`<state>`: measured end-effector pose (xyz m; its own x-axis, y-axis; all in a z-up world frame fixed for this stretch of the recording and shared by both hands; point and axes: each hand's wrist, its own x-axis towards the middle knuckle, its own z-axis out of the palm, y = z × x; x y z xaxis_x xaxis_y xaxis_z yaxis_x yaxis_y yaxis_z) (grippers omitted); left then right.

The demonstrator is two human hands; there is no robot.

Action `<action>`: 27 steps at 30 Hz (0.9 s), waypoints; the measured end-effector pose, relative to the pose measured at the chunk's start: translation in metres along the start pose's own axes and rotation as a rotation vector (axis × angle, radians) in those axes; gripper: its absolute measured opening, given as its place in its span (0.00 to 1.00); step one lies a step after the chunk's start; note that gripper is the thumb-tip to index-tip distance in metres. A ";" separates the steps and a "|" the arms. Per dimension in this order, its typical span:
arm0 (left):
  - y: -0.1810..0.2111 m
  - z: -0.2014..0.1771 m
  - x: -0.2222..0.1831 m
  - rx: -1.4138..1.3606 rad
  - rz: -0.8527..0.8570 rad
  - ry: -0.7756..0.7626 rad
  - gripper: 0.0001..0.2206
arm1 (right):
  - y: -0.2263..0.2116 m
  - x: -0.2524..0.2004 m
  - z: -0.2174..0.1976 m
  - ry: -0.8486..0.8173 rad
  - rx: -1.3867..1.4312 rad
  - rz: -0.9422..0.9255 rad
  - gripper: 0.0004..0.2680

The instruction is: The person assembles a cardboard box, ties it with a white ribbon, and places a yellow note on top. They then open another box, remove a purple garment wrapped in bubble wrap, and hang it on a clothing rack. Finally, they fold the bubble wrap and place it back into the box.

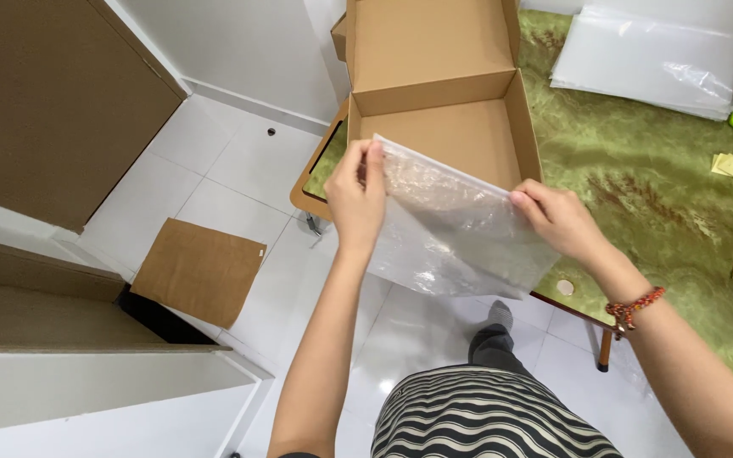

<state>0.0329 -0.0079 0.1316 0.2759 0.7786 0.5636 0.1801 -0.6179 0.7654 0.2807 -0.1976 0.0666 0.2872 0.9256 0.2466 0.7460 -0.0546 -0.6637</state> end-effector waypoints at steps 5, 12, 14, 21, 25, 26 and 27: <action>0.002 -0.009 0.023 -0.103 -0.213 -0.018 0.13 | 0.039 -0.013 -0.040 -0.130 -0.135 0.451 0.10; -0.040 0.047 0.053 -0.062 -0.356 -0.104 0.13 | 0.098 0.006 -0.065 0.061 0.136 0.485 0.10; -0.048 0.063 0.065 -0.135 -0.441 -0.101 0.12 | 0.105 0.022 -0.070 0.125 0.090 0.545 0.13; -0.128 0.121 0.101 -0.062 -0.405 -0.013 0.04 | 0.170 0.096 -0.061 0.268 0.420 0.505 0.10; -0.127 0.119 0.085 0.010 -0.480 -0.047 0.15 | 0.241 0.131 -0.049 0.317 0.430 0.524 0.12; -0.122 0.116 0.077 -0.009 -0.497 -0.078 0.19 | 0.258 0.138 -0.045 0.341 0.446 0.544 0.13; -0.136 0.115 0.067 -0.002 -0.503 -0.072 0.19 | 0.264 0.139 -0.042 0.330 0.450 0.543 0.13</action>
<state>0.1354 0.1154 0.0292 0.2198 0.9702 0.1024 0.3053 -0.1681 0.9373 0.5423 -0.0993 -0.0444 0.7593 0.6492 -0.0443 0.1540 -0.2455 -0.9571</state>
